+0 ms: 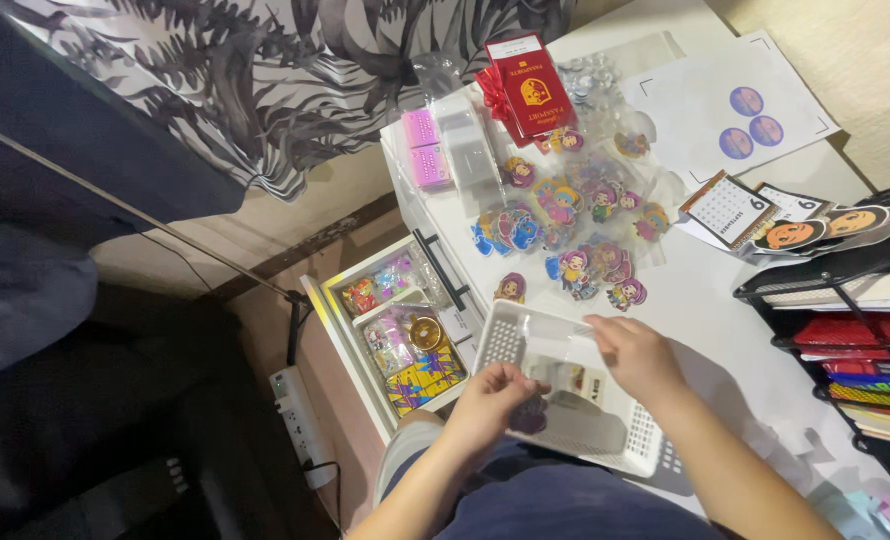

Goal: The person picks up individual stickers and small sticker sheets from a desk and places them into small transparent plastic bags by hand, then puts the filled bags into a white plastic basket.

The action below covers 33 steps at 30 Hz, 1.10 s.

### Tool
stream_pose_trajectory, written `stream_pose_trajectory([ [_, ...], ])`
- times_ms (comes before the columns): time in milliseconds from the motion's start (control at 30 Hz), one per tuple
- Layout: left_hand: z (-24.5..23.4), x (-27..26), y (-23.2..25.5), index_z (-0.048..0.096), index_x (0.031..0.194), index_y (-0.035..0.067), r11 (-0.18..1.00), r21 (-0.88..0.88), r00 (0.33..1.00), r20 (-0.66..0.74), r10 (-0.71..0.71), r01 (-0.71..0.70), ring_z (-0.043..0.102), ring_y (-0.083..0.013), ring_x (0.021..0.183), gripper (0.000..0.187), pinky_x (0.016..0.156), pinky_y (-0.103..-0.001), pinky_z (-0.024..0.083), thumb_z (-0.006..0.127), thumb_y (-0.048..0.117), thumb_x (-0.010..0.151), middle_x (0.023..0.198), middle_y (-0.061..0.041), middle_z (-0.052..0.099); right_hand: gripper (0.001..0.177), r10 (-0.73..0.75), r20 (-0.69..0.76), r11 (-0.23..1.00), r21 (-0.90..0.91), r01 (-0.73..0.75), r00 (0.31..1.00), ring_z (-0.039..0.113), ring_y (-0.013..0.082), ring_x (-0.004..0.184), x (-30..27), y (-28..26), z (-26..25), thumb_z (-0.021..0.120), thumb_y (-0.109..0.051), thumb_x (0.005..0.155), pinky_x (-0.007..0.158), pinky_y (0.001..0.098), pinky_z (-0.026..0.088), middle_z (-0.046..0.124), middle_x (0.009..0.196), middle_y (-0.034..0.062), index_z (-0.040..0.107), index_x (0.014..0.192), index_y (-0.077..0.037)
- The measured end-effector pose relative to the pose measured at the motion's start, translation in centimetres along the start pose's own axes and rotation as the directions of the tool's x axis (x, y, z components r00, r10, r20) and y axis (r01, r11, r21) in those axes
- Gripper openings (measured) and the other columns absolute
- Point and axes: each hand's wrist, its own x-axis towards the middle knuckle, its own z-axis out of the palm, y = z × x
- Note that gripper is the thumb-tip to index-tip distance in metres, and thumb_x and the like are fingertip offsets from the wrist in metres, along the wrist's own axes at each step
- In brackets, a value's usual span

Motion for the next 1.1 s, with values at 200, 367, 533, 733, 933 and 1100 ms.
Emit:
stream_pose_trajectory([
  [200,0.0,2.4,-1.1,0.048,0.093,0.003,0.961,-0.271,0.986,-0.167,0.004,-0.050,0.055,-0.0278,0.050,0.010,0.043,-0.036,0.045,0.054,-0.001,0.085,0.087,-0.028,0.066,0.039,0.269,0.347,0.960,-0.025,-0.277,0.899,0.061,0.0221,0.099,6.8,-4.8,-4.0,0.057,-0.042,0.080,0.087,0.0377,0.045,0.069,0.105,0.0044,0.071,0.100,-0.012],
  [367,0.8,1.6,0.3,0.059,0.102,0.006,0.974,-0.223,0.980,-0.179,-0.087,0.046,0.060,-0.0185,0.061,0.019,0.048,-0.030,0.047,0.051,0.011,0.086,0.093,-0.017,0.070,0.031,0.038,0.338,0.987,-0.160,0.017,0.940,0.057,0.0229,0.101,12.9,-4.6,-0.7,0.057,-0.036,0.080,0.085,0.0370,0.043,0.065,0.106,0.0010,0.066,0.107,-0.023],
  [533,0.6,0.0,2.5,0.062,0.108,0.004,0.981,-0.192,0.977,-0.203,-0.061,0.021,0.056,-0.0145,0.053,0.026,0.041,-0.025,0.041,0.050,0.014,0.088,0.095,-0.015,0.070,0.031,-0.249,0.614,0.821,-0.277,0.500,0.749,0.056,0.0242,0.087,16.0,-8.1,0.3,0.054,-0.045,0.080,0.069,0.0425,0.049,0.060,0.107,-0.0095,0.060,0.105,-0.028],
  [733,-0.7,0.1,2.2,0.059,0.115,0.002,0.987,-0.150,0.970,-0.243,0.025,-0.063,0.060,-0.0190,0.063,0.030,0.047,-0.029,0.049,0.050,0.012,0.088,0.098,-0.015,0.068,0.036,-0.150,0.645,0.856,-0.294,0.425,0.749,0.057,0.0233,0.103,15.8,-8.6,-0.7,0.058,-0.023,0.078,0.082,0.0410,0.048,0.062,0.108,-0.0021,0.057,0.114,-0.026],
  [933,-0.3,-1.4,5.4,0.063,0.115,0.004,0.981,0.036,0.947,-0.256,0.196,-0.193,0.062,-0.0262,0.096,0.035,0.077,-0.043,0.052,0.048,0.026,0.092,0.102,-0.020,0.065,0.013,-0.202,0.333,0.839,-0.425,0.338,0.921,0.050,0.0231,0.115,14.1,-3.4,-2.8,0.065,-0.028,0.067,0.094,0.0411,0.043,0.061,0.104,-0.0090,0.066,0.080,-0.028],
  [1100,-1.5,1.5,3.3,0.052,0.127,0.004,0.983,-0.130,0.991,-0.059,0.123,-0.129,0.064,-0.0337,0.090,0.053,0.069,-0.049,0.054,0.035,0.045,0.098,0.110,-0.022,0.061,0.008,-0.375,0.220,0.743,-0.510,0.434,0.901,0.041,0.0361,0.133,9.8,-12.5,-9.2,0.057,-0.025,0.063,0.106,0.0559,0.032,0.060,0.116,-0.0060,0.063,0.068,-0.027],
])
